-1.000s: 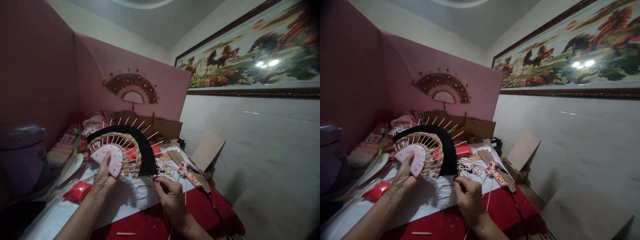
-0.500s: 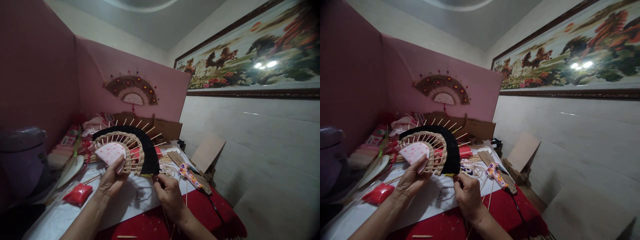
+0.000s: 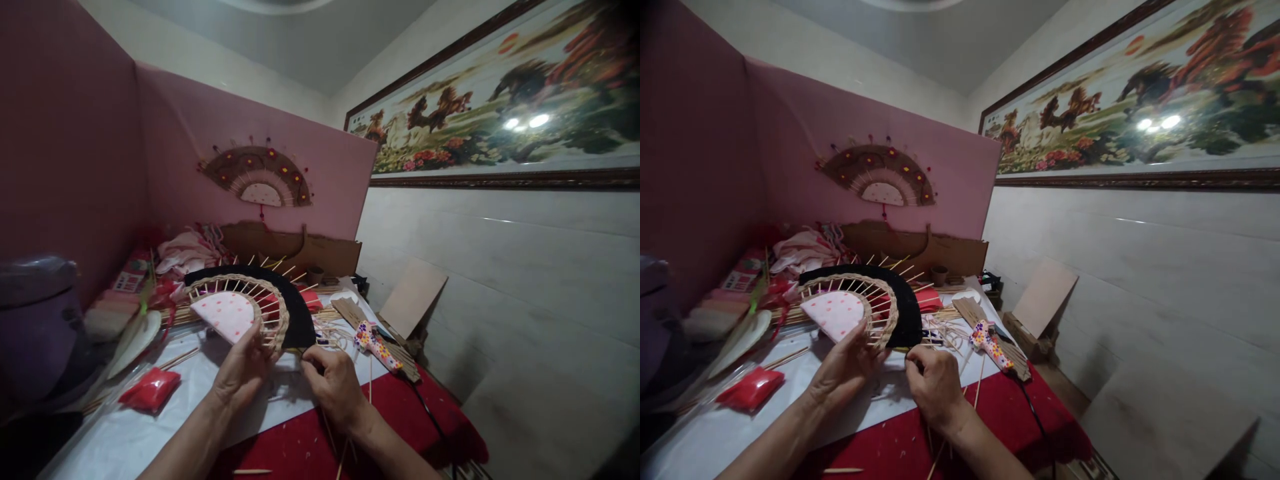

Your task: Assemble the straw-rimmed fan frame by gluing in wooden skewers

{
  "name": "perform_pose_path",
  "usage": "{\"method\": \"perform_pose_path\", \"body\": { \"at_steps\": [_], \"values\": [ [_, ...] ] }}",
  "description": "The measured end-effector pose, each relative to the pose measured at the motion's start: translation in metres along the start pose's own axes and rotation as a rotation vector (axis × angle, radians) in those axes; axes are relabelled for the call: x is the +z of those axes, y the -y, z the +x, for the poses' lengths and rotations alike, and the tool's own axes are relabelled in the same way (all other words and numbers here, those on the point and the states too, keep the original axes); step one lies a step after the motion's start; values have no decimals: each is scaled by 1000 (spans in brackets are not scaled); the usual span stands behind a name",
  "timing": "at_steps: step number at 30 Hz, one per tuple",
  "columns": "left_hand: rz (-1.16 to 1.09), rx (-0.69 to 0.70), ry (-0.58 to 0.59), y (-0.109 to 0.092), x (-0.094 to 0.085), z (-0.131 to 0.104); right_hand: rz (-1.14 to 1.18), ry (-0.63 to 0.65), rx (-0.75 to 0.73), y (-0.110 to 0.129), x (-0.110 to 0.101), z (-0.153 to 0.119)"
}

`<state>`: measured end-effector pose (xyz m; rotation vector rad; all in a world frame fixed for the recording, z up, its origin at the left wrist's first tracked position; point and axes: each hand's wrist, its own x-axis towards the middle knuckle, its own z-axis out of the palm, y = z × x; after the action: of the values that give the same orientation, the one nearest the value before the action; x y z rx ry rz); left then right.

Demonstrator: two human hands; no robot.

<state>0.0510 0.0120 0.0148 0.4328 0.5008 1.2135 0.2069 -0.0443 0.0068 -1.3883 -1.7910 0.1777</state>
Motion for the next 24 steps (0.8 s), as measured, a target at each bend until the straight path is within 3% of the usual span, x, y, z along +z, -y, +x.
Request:
{"method": "perform_pose_path", "body": {
  "at_steps": [4,8,19,24],
  "values": [
    [85,-57,138,12,1,-5,2,21,-67,2,1,0],
    [100,-62,205,14,2,-7,-5,50,-118,3,3,-4],
    [21,-33,105,8,2,-8,-19,55,-121,-4,-1,-4],
    [32,-56,157,5,7,-11,-72,67,-146,-2,3,-2]
  ]
}}
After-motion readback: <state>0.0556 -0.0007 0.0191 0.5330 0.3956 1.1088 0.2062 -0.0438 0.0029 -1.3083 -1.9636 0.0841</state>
